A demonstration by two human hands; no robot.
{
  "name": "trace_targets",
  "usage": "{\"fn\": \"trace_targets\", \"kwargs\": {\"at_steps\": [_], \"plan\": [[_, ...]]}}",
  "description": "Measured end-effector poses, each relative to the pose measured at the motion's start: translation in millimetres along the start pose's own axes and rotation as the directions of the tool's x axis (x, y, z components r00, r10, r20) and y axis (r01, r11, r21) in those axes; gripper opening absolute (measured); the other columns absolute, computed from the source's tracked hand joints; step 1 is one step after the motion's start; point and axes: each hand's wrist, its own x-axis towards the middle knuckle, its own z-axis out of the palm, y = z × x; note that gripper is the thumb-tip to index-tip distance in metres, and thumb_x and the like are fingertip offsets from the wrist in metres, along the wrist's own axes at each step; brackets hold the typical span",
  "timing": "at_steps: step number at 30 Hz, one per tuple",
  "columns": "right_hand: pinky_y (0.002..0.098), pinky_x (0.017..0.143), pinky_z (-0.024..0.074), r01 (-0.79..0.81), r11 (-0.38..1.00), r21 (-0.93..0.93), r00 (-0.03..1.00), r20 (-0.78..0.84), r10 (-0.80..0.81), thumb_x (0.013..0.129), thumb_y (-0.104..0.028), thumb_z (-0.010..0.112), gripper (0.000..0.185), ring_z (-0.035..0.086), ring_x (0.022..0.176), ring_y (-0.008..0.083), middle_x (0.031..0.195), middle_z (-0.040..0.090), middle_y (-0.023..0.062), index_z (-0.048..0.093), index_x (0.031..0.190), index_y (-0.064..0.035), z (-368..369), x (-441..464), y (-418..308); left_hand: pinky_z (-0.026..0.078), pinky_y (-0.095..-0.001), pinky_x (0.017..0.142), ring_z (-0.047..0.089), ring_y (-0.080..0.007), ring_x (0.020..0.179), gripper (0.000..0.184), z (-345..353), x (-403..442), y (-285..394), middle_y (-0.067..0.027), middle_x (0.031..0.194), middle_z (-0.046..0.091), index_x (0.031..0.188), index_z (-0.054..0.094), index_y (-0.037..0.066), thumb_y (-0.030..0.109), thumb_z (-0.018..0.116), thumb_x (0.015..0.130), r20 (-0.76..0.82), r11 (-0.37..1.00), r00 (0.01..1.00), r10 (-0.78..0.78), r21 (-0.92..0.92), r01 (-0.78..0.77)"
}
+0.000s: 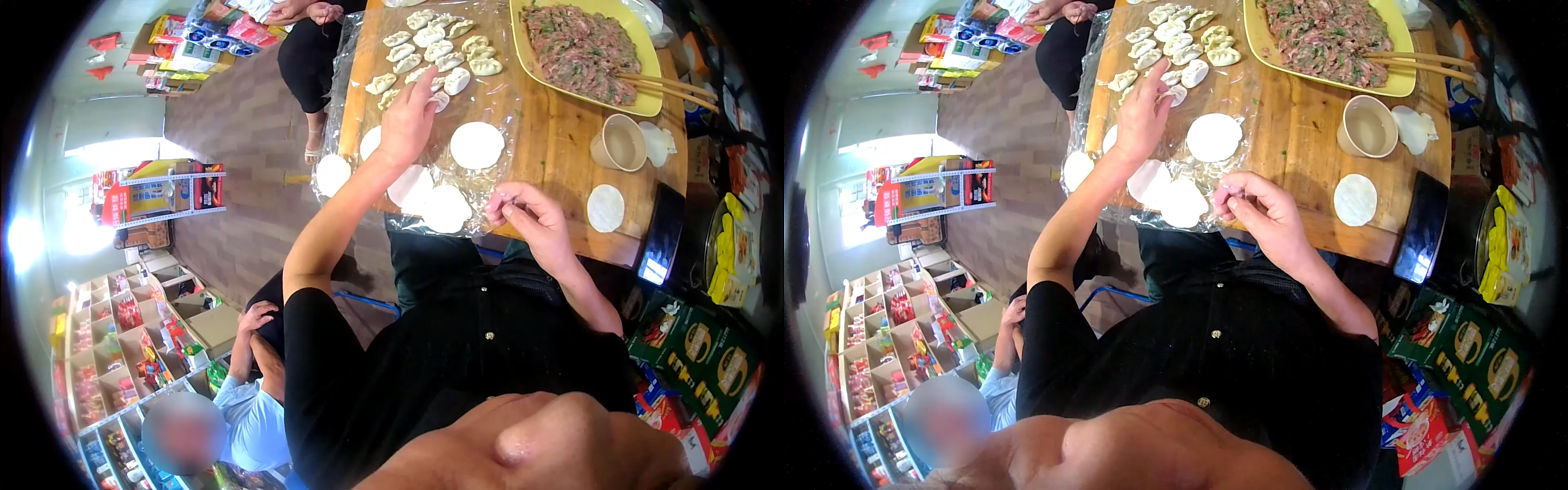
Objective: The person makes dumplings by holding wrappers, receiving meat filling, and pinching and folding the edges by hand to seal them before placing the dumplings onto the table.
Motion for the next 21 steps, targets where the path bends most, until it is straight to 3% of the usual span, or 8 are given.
{"fn": "trace_targets", "kwargs": {"at_steps": [4, 7, 11, 16, 21], "plan": [[0.0284, 0.080, 0.0497, -0.005, 1.000, 0.007, 1.000, -0.008, 0.005, 0.096, 0.001, 0.047, 0.016, 0.059, 0.088, 0.0127, 0.098, 0.061, 0.0064, 0.056, 0.110, -0.0004, -1.4, -0.4, -0.7, 0.054, -0.0367, 0.069, 0.065, -0.0265, 0.080, 0.060, 6.8, -0.4, 1.1, -0.0118, 0.092, 0.064, 0.137, 0.044, 0.009, -0.004, 0.064, 0.082, -0.088, 0.984, 0.992, -0.095, -0.158, 0.080], [0.0284, 0.080, 0.0497, -0.032, 0.999, 0.004, 0.999, -0.018, 0.032, 0.097, 0.001, 0.047, 0.016, 0.058, 0.088, 0.0124, 0.098, 0.061, 0.0061, 0.056, 0.109, -0.0001, -2.8, 1.1, 1.8, 0.054, -0.0361, 0.069, 0.066, -0.0255, 0.079, 0.059, 7.3, 0.1, 0.3, -0.0118, 0.091, 0.065, 0.137, 0.044, 0.008, -0.005, 0.063, 0.083, -0.038, 0.967, 0.989, -0.145, -0.215, 0.134], [0.0283, 0.079, 0.0495, -0.043, 0.999, 0.031, 0.999, -0.012, 0.043, 0.097, 0.001, 0.046, 0.015, 0.058, 0.087, 0.0122, 0.097, 0.060, 0.0060, 0.056, 0.108, -0.0001, -1.6, 4.0, 2.7, 0.054, -0.0359, 0.069, 0.066, -0.0265, 0.077, 0.060, 8.4, 1.1, -2.7, -0.0120, 0.088, 0.065, 0.137, 0.044, 0.009, -0.004, 0.064, 0.082, -0.002, 0.962, 0.986, -0.168, -0.220, 0.163], [0.0283, 0.079, 0.0494, -0.034, 0.999, 0.017, 0.999, 0.004, 0.034, 0.096, 0.001, 0.047, 0.015, 0.058, 0.088, 0.0124, 0.098, 0.060, 0.0061, 0.056, 0.108, -0.0005, -3.8, 6.6, 7.0, 0.053, -0.0383, 0.072, 0.065, -0.0300, 0.082, 0.063, 8.2, 0.2, -1.5, -0.0127, 0.092, 0.065, 0.138, 0.043, 0.010, -0.004, 0.064, 0.080, -0.015, 0.994, 0.999, -0.037, -0.101, 0.035], [0.0283, 0.079, 0.0496, -0.026, 0.999, 0.021, 1.000, 0.008, 0.026, 0.096, 0.001, 0.046, 0.016, 0.058, 0.088, 0.0126, 0.098, 0.060, 0.0063, 0.056, 0.109, -0.0006, -3.6, 6.0, 7.7, 0.053, -0.0389, 0.075, 0.064, -0.0299, 0.086, 0.065, 10.3, 3.3, -0.2, -0.0121, 0.095, 0.066, 0.139, 0.043, 0.010, -0.004, 0.065, 0.079, -0.006, 0.999, 1.000, -0.010, -0.040, 0.009]]}}
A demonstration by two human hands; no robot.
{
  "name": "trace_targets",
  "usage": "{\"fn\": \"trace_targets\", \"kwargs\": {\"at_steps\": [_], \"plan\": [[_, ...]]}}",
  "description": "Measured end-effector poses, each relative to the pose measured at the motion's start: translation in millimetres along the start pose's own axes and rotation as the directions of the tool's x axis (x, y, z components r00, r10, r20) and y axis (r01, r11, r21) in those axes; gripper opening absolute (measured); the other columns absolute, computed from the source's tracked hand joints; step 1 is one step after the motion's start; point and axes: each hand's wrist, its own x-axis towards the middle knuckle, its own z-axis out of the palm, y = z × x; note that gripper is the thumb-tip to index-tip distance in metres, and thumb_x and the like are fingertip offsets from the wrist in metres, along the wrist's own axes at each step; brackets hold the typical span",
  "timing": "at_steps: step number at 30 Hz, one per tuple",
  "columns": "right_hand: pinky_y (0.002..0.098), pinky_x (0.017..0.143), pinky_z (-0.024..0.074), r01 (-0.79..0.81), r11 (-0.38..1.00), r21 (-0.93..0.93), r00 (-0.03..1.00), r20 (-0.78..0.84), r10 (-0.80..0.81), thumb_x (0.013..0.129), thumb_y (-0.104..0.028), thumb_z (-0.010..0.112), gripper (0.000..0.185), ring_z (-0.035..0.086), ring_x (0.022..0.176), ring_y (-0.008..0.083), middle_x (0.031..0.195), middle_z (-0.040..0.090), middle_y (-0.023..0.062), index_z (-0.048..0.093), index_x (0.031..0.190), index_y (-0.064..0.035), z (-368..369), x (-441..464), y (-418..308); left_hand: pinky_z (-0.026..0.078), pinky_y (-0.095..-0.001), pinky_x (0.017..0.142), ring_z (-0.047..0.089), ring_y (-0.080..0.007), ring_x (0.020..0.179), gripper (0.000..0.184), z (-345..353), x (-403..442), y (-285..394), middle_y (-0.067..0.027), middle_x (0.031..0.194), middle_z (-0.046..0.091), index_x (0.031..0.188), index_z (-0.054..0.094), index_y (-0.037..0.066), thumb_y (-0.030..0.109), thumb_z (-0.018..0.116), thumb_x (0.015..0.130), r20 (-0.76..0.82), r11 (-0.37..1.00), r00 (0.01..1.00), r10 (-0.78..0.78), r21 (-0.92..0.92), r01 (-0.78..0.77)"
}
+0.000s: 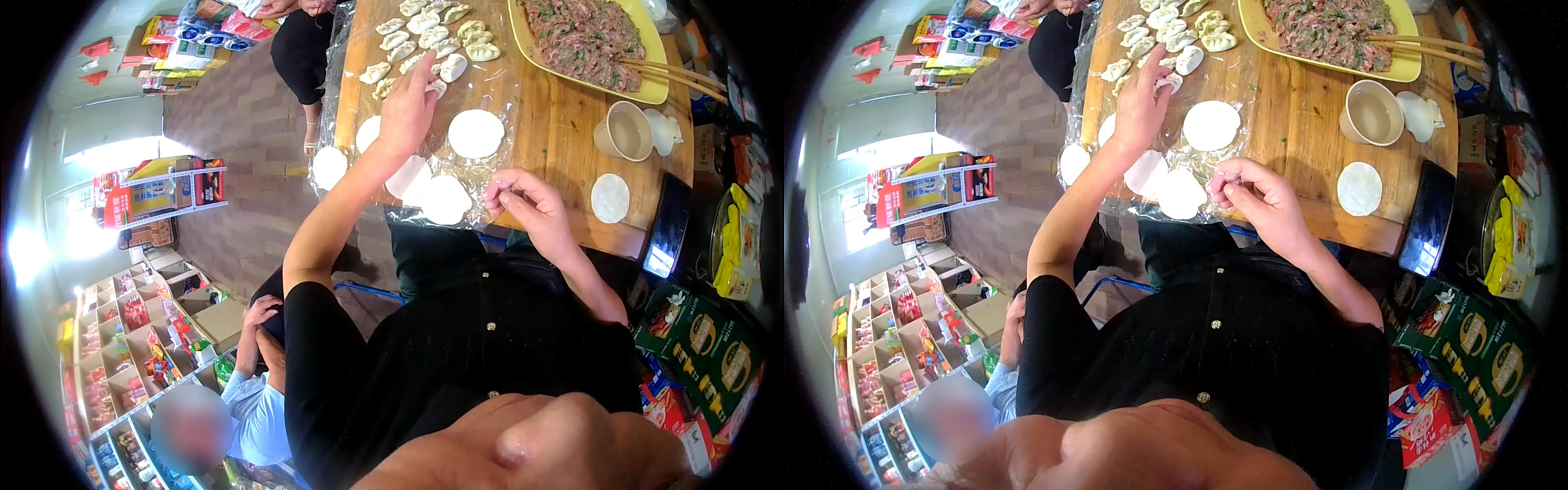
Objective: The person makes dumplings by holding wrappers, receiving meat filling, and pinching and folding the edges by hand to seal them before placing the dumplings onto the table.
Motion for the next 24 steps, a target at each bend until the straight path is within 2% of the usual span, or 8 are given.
{"fn": "trace_targets", "kwargs": {"at_steps": [1, 5, 8, 17, 20, 24], "plan": [[0.0284, 0.079, 0.0497, -0.005, 1.000, -0.005, 1.000, -0.004, 0.005, 0.096, 0.001, 0.046, 0.016, 0.058, 0.088, 0.0126, 0.099, 0.060, 0.0064, 0.056, 0.109, -0.0007, 1, 0, 0, 0.053, -0.0373, 0.076, 0.065, -0.0280, 0.087, 0.067, 0, 0, 0, -0.0105, 0.095, 0.066, 0.139, 0.043, 0.009, -0.004, 0.067, 0.079, 0.022, 0.999, 1.000, -0.005, 0.041, 0.004], [0.0284, 0.080, 0.0499, -0.030, 1.000, 0.003, 1.000, -0.006, 0.030, 0.096, 0.001, 0.046, 0.016, 0.058, 0.088, 0.0126, 0.099, 0.060, 0.0065, 0.056, 0.109, -0.0007, 1, -3, 1, 0.052, -0.0383, 0.077, 0.063, -0.0292, 0.087, 0.066, 0, 1, 2, -0.0107, 0.093, 0.066, 0.138, 0.044, 0.009, -0.004, 0.067, 0.078, 0.028, 0.999, 1.000, 0.007, 0.050, -0.008], [0.0282, 0.080, 0.0499, -0.039, 0.999, -0.015, 0.999, -0.018, 0.039, 0.096, 0.001, 0.046, 0.016, 0.058, 0.089, 0.0125, 0.100, 0.060, 0.0063, 0.056, 0.109, -0.0005, 1, -4, 1, 0.050, -0.0394, 0.079, 0.062, -0.0303, 0.088, 0.065, 0, 0, 3, -0.0108, 0.094, 0.065, 0.137, 0.045, 0.009, -0.003, 0.067, 0.078, 0.065, 0.995, 0.995, 0.070, 0.069, -0.075], [0.0278, 0.080, 0.0496, -0.041, 0.999, -0.005, 0.999, -0.013, 0.041, 0.096, 0.001, 0.046, 0.016, 0.058, 0.087, 0.0122, 0.098, 0.061, 0.0060, 0.057, 0.108, -0.0003, 0, -3, 3, 0.050, -0.0405, 0.083, 0.061, -0.0324, 0.096, 0.063, 1, -1, 6, -0.0126, 0.103, 0.065, 0.137, 0.045, 0.011, 0.003, 0.069, 0.079, 0.108, 0.996, 0.994, -0.008, 0.090, -0.002], [0.0260, 0.080, 0.0495, -0.014, 1.000, 0.006, 1.000, 0.017, 0.014, 0.097, 0.001, 0.047, 0.020, 0.058, 0.089, 0.0102, 0.100, 0.061, 0.0056, 0.056, 0.115, 0.0008, -4, -3, 6, 0.050, -0.0405, 0.084, 0.060, -0.0330, 0.099, 0.063, 2, 1, 4, -0.0135, 0.103, 0.065, 0.136, 0.045, 0.012, 0.004, 0.069, 0.079, 0.138, 0.997, 0.990, -0.027, 0.080, 0.016], [0.0251, 0.081, 0.0488, 0.015, 0.999, -0.035, 1.000, -0.018, -0.016, 0.097, 0.001, 0.046, 0.019, 0.058, 0.089, 0.0101, 0.101, 0.061, 0.0053, 0.058, 0.113, -0.0001, -1, -7, 6, 0.049, -0.0428, 0.081, 0.059, -0.0362, 0.095, 0.058, -10, -3, 11, -0.0156, 0.103, 0.063, 0.131, 0.050, 0.007, 0.005, 0.070, 0.077, 0.020, 0.989, 0.996, 0.087, 0.119, -0.089]]}}
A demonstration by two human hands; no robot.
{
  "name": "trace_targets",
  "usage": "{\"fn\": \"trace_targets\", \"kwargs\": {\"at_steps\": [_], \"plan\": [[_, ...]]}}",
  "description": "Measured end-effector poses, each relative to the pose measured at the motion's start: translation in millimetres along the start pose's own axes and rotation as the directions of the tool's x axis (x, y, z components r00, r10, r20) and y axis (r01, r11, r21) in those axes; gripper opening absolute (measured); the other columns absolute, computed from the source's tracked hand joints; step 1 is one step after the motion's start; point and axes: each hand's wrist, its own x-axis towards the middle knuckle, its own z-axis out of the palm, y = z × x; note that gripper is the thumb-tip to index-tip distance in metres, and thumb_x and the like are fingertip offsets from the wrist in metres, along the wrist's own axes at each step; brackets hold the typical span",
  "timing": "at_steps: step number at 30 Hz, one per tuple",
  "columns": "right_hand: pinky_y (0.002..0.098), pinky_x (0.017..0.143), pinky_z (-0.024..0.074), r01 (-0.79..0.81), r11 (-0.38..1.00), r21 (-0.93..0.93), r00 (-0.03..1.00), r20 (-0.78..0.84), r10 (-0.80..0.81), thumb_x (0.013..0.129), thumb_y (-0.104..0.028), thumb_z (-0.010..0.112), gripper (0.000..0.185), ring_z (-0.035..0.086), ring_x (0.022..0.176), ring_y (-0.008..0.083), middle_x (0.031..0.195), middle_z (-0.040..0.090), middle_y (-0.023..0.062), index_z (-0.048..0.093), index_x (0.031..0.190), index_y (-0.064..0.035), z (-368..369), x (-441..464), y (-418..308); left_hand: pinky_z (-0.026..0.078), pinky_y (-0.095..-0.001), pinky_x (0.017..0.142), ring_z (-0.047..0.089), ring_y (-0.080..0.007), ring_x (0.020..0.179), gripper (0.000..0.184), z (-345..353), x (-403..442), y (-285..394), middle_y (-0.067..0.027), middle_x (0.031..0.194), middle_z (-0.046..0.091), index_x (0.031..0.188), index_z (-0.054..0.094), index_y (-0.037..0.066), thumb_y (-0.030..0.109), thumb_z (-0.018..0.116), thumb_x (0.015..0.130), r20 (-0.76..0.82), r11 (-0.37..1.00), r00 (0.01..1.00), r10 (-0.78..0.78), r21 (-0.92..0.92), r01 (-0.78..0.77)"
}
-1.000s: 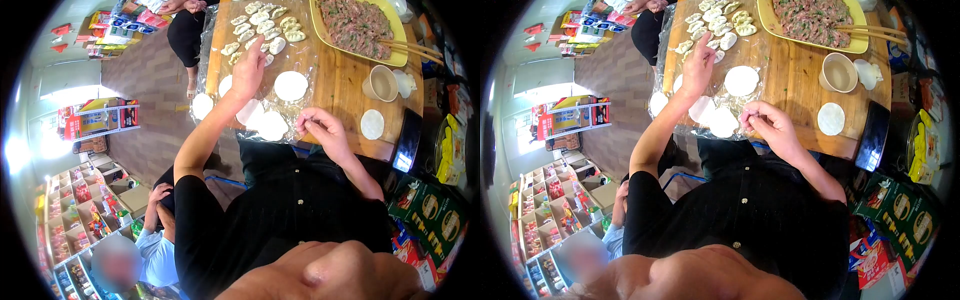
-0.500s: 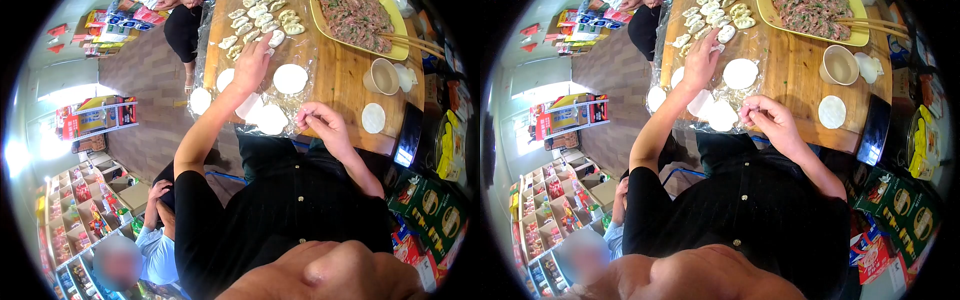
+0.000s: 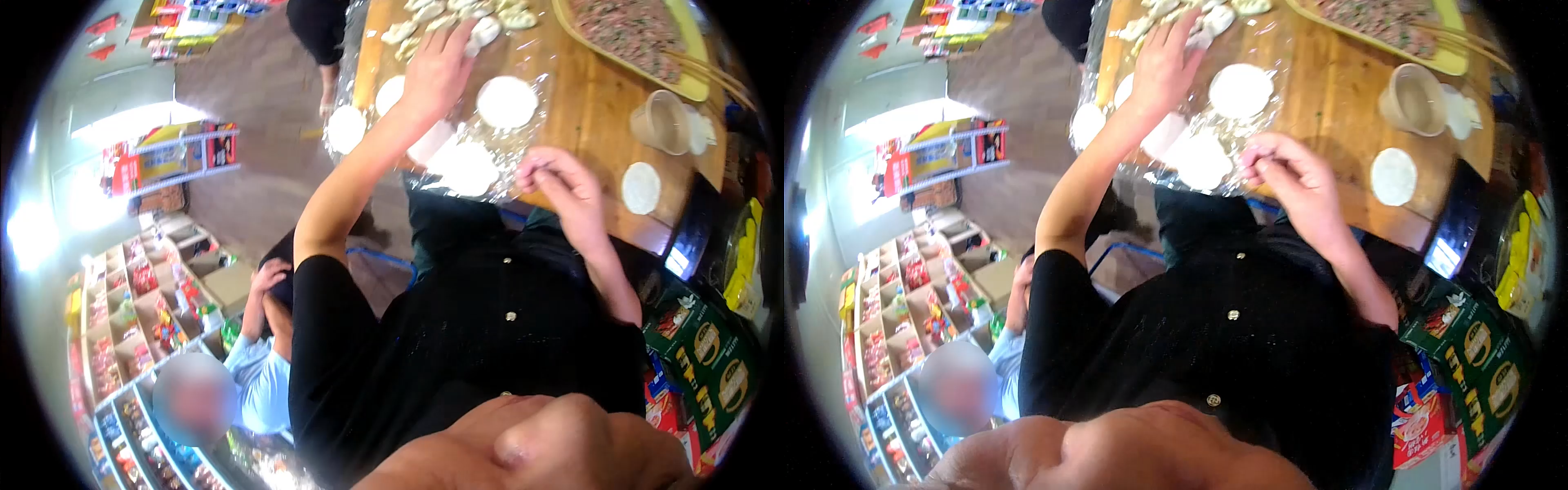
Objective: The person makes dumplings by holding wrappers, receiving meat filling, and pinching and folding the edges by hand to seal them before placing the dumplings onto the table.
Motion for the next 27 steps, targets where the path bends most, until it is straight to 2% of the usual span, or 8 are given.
{"fn": "trace_targets", "kwargs": {"at_steps": [3, 5, 7, 12, 14, 15, 23, 27], "plan": [[0.0256, 0.081, 0.0484, -0.005, 1.000, -0.011, 1.000, -0.001, 0.005, 0.097, 0.000, 0.047, 0.018, 0.058, 0.089, 0.0106, 0.101, 0.062, 0.0043, 0.058, 0.111, 0.0003, 4, -4, -2, 0.049, -0.0420, 0.080, 0.060, -0.0357, 0.095, 0.054, -13, -11, 13, -0.0161, 0.104, 0.063, 0.128, 0.053, 0.007, 0.004, 0.070, 0.077, -0.073, 1.000, 0.997, 0.027, -0.010, -0.028], [0.0254, 0.080, 0.0483, -0.020, 1.000, -0.003, 1.000, -0.024, 0.020, 0.097, 0.000, 0.048, 0.017, 0.058, 0.088, 0.0106, 0.099, 0.062, 0.0043, 0.059, 0.110, 0.0004, 9, -6, 1, 0.049, -0.0437, 0.080, 0.059, -0.0363, 0.091, 0.054, -13, -17, 28, -0.0157, 0.104, 0.062, 0.126, 0.053, 0.007, 0.004, 0.068, 0.075, -0.046, 0.967, 0.999, -0.016, -0.255, 0.003], [0.0256, 0.078, 0.0482, -0.050, 0.994, -0.094, 0.999, -0.020, 0.049, 0.095, 0.002, 0.048, 0.015, 0.058, 0.085, 0.0109, 0.096, 0.061, 0.0039, 0.060, 0.105, 0.0008, 15, -7, -5, 0.051, -0.0435, 0.083, 0.060, -0.0372, 0.097, 0.054, -6, -27, 43, -0.0173, 0.109, 0.061, 0.129, 0.051, 0.011, 0.006, 0.066, 0.077, 0.147, 0.970, 0.985, -0.092, -0.211, 0.123], [0.0262, 0.075, 0.0478, 0.018, 0.995, -0.101, 0.999, 0.040, -0.014, 0.095, 0.001, 0.048, 0.015, 0.057, 0.082, 0.0116, 0.094, 0.062, 0.0057, 0.059, 0.104, 0.0016, 26, -13, -13, 0.050, -0.0419, 0.086, 0.057, -0.0347, 0.104, 0.049, 13, -22, 52, -0.0186, 0.110, 0.058, 0.128, 0.051, 0.008, 0.008, 0.057, 0.079, 0.248, 0.986, 0.959, -0.140, -0.049, 0.157], [0.0262, 0.076, 0.0487, 0.051, 0.996, -0.070, 0.998, 0.036, -0.048, 0.095, -0.001, 0.048, 0.015, 0.058, 0.083, 0.0118, 0.095, 0.062, 0.0061, 0.058, 0.106, 0.0009, 31, -18, -12, 0.048, -0.0408, 0.087, 0.057, -0.0333, 0.100, 0.053, 17, -22, 51, -0.0184, 0.105, 0.059, 0.129, 0.049, 0.002, 0.008, 0.059, 0.077, 0.165, 0.998, 0.984, -0.065, 0.019, 0.062], [0.0263, 0.076, 0.0493, 0.056, 0.996, -0.066, 0.998, 0.010, -0.055, 0.096, -0.001, 0.048, 0.015, 0.059, 0.084, 0.0119, 0.096, 0.062, 0.0061, 0.058, 0.107, 0.0003, 32, -23, -12, 0.048, -0.0432, 0.085, 0.056, -0.0354, 0.100, 0.053, 30, -24, 43, -0.0164, 0.110, 0.057, 0.127, 0.051, 0.010, 0.007, 0.063, 0.076, 0.080, 1.000, 0.997, -0.005, -0.007, 0.006], [0.0268, 0.076, 0.0505, 0.085, 0.987, -0.133, 0.996, -0.018, -0.089, 0.096, -0.002, 0.050, 0.018, 0.061, 0.085, 0.0135, 0.097, 0.063, 0.0061, 0.058, 0.111, -0.0013, 29, -49, -27, 0.050, -0.0443, 0.082, 0.060, -0.0377, 0.095, 0.052, 23, -19, 48, -0.0191, 0.099, 0.064, 0.124, 0.052, 0.004, -0.003, 0.058, 0.073, 0.125, 0.910, 0.976, -0.180, -0.356, 0.214], [0.0268, 0.077, 0.0496, 0.147, 0.971, -0.186, 0.985, -0.065, -0.161, 0.095, 0.000, 0.050, 0.020, 0.060, 0.088, 0.0133, 0.100, 0.063, 0.0057, 0.057, 0.113, -0.0020, 13, -45, -31, 0.050, -0.0452, 0.080, 0.062, -0.0380, 0.089, 0.049, 20, -26, 61, -0.0183, 0.094, 0.065, 0.121, 0.056, 0.006, -0.004, 0.056, 0.073, 0.017, 0.870, 0.987, -0.159, -0.470, 0.148]]}}
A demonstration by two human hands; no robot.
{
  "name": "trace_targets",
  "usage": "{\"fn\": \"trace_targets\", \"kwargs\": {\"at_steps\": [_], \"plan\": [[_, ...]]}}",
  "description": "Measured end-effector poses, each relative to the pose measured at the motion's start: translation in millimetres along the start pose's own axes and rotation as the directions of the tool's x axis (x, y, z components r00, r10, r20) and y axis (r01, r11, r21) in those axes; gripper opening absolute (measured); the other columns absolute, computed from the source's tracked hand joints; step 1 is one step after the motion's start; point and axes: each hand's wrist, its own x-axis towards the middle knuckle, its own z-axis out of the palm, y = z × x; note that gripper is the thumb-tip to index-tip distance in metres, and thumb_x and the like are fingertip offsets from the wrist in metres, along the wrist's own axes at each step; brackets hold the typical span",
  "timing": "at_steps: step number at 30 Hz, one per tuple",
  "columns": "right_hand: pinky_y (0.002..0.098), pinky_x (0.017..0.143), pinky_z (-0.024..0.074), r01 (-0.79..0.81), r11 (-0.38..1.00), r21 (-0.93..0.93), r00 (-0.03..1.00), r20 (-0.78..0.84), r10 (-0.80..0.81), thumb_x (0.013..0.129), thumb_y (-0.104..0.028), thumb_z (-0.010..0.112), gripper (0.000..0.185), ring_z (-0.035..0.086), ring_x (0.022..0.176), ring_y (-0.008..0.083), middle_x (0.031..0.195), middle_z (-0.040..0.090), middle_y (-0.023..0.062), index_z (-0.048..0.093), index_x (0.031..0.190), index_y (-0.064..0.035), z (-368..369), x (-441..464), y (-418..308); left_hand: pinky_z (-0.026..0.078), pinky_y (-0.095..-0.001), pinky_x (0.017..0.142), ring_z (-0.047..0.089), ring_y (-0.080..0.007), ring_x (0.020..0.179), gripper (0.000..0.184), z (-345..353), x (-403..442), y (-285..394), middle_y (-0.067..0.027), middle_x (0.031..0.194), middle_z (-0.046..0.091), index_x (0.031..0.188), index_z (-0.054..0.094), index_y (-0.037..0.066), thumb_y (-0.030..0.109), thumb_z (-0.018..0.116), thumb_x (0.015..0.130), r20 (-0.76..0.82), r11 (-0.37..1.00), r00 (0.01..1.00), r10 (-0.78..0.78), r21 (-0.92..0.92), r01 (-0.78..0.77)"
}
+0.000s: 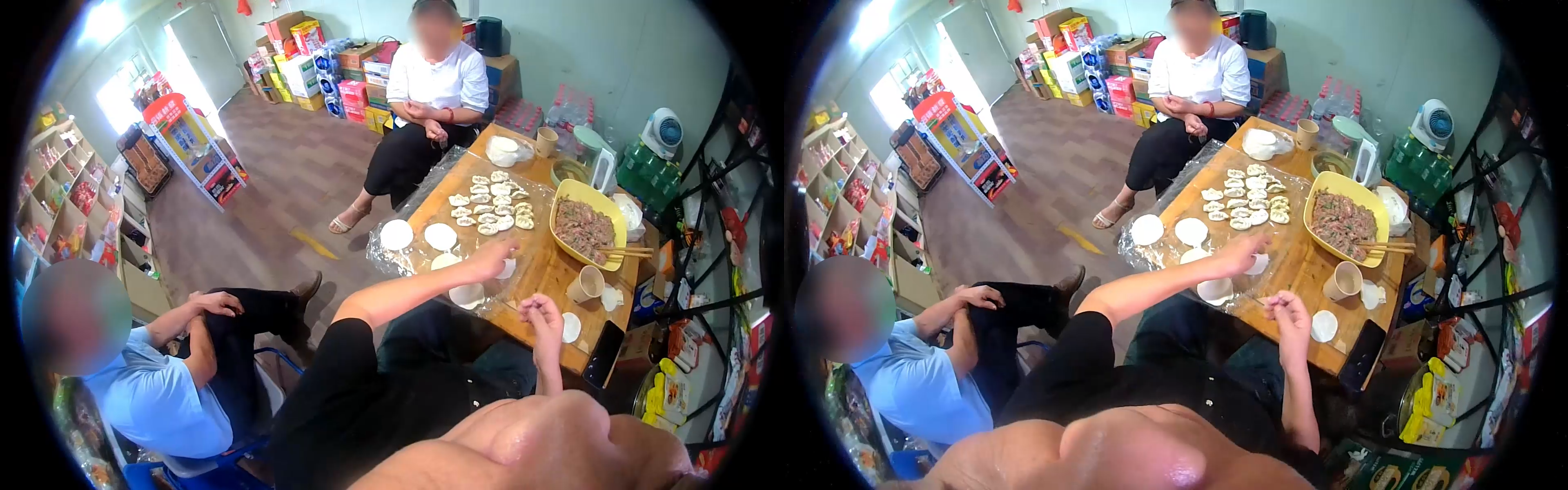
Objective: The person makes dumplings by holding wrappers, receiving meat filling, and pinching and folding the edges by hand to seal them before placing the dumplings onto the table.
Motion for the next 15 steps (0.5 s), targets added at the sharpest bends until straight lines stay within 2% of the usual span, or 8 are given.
{"fn": "trace_targets", "kwargs": {"at_steps": [3, 5, 6, 9, 10, 12, 13, 15], "plan": [[0.0285, 0.087, 0.0464, 0.103, 0.986, -0.128, 0.987, -0.109, -0.117, 0.092, 0.000, 0.052, 0.035, 0.057, 0.105, 0.0155, 0.116, 0.058, 0.0074, 0.049, 0.126, -0.0020, -16, 11, 10, 0.049, -0.0472, 0.078, 0.061, -0.0365, 0.085, 0.047, -10, -12, 30, -0.0155, 0.089, 0.064, 0.118, 0.059, 0.008, -0.005, 0.055, 0.073, 0.109, 0.995, 0.990, -0.090, 0.058, 0.084], [0.0305, 0.092, 0.0446, 0.146, 0.967, -0.210, 0.977, -0.125, -0.174, 0.091, 0.000, 0.053, 0.042, 0.055, 0.109, 0.0170, 0.120, 0.056, 0.0083, 0.045, 0.132, -0.0025, -18, 20, 18, 0.049, -0.0441, 0.072, 0.061, -0.0300, 0.077, 0.045, -3, -24, 39, -0.0118, 0.081, 0.059, 0.116, 0.061, 0.009, -0.004, 0.056, 0.074, 0.045, 0.985, 0.984, 0.173, -0.016, -0.173], [0.0324, 0.096, 0.0427, 0.184, 0.940, -0.287, 0.964, -0.136, -0.230, 0.090, -0.001, 0.055, 0.050, 0.054, 0.114, 0.0186, 0.125, 0.054, 0.0092, 0.041, 0.137, -0.0030, -18, 20, 20, 0.049, -0.0441, 0.072, 0.061, -0.0300, 0.077, 0.045, -5, -32, 52, -0.0118, 0.081, 0.059, 0.116, 0.061, 0.009, -0.004, 0.056, 0.074, 0.047, 0.986, 0.985, 0.168, -0.025, -0.167], [0.0338, 0.101, 0.0392, 0.074, 0.981, -0.181, 0.997, -0.009, -0.077, 0.088, -0.001, 0.058, 0.058, 0.051, 0.119, 0.0203, 0.130, 0.050, 0.0100, 0.034, 0.141, -0.0013, -14, 19, 14, 0.047, -0.0288, 0.067, 0.056, -0.0158, 0.073, 0.037, -28, -47, 98, -0.0057, 0.078, 0.055, 0.114, 0.062, 0.007, -0.002, 0.060, 0.078, 0.188, 0.962, 0.978, 0.087, -0.271, -0.034], [0.0328, 0.101, 0.0399, -0.007, 0.995, -0.100, 0.999, 0.050, 0.012, 0.088, -0.001, 0.059, 0.058, 0.051, 0.119, 0.0198, 0.130, 0.050, 0.0099, 0.035, 0.140, -0.0004, -9, 16, 11, 0.047, -0.0288, 0.067, 0.056, -0.0158, 0.073, 0.037, -26, -52, 97, -0.0057, 0.078, 0.055, 0.114, 0.062, 0.007, -0.002, 0.060, 0.078, 0.191, 0.961, 0.978, 0.085, -0.276, -0.030], [0.0305, 0.099, 0.0411, -0.027, 0.994, -0.102, 0.997, 0.071, 0.035, 0.088, -0.004, 0.061, 0.053, 0.053, 0.116, 0.0182, 0.126, 0.054, 0.0095, 0.041, 0.137, 0.0009, 0, 13, 6, 0.047, -0.0267, 0.069, 0.056, -0.0129, 0.078, 0.033, -23, -60, 98, -0.0034, 0.085, 0.060, 0.113, 0.061, 0.005, -0.003, 0.058, 0.081, 0.204, 0.842, 0.979, 0.006, -0.530, 0.106], [0.0293, 0.096, 0.0423, -0.103, 0.993, -0.061, 0.992, 0.061, 0.107, 0.089, -0.005, 0.062, 0.049, 0.055, 0.113, 0.0168, 0.123, 0.056, 0.0082, 0.045, 0.134, 0.0006, 4, 11, 6, 0.047, -0.0252, 0.073, 0.056, -0.0099, 0.081, 0.031, -40, -64, 115, -0.0021, 0.092, 0.063, 0.113, 0.062, 0.004, -0.003, 0.058, 0.083, 0.352, 0.726, 0.927, -0.127, -0.604, 0.329], [0.0276, 0.090, 0.0455, -0.194, 0.979, -0.065, 0.980, 0.017, 0.196, 0.091, -0.009, 0.062, 0.037, 0.059, 0.102, 0.0129, 0.113, 0.064, 0.0047, 0.056, 0.126, -0.0003, 11, 5, 8, 0.046, -0.0232, 0.077, 0.055, -0.0072, 0.083, 0.032, -28, -70, 98, -0.0001, 0.089, 0.059, 0.116, 0.061, 0.005, 0.000, 0.061, 0.084, 0.269, 0.742, 0.960, -0.073, -0.629, 0.232]]}}
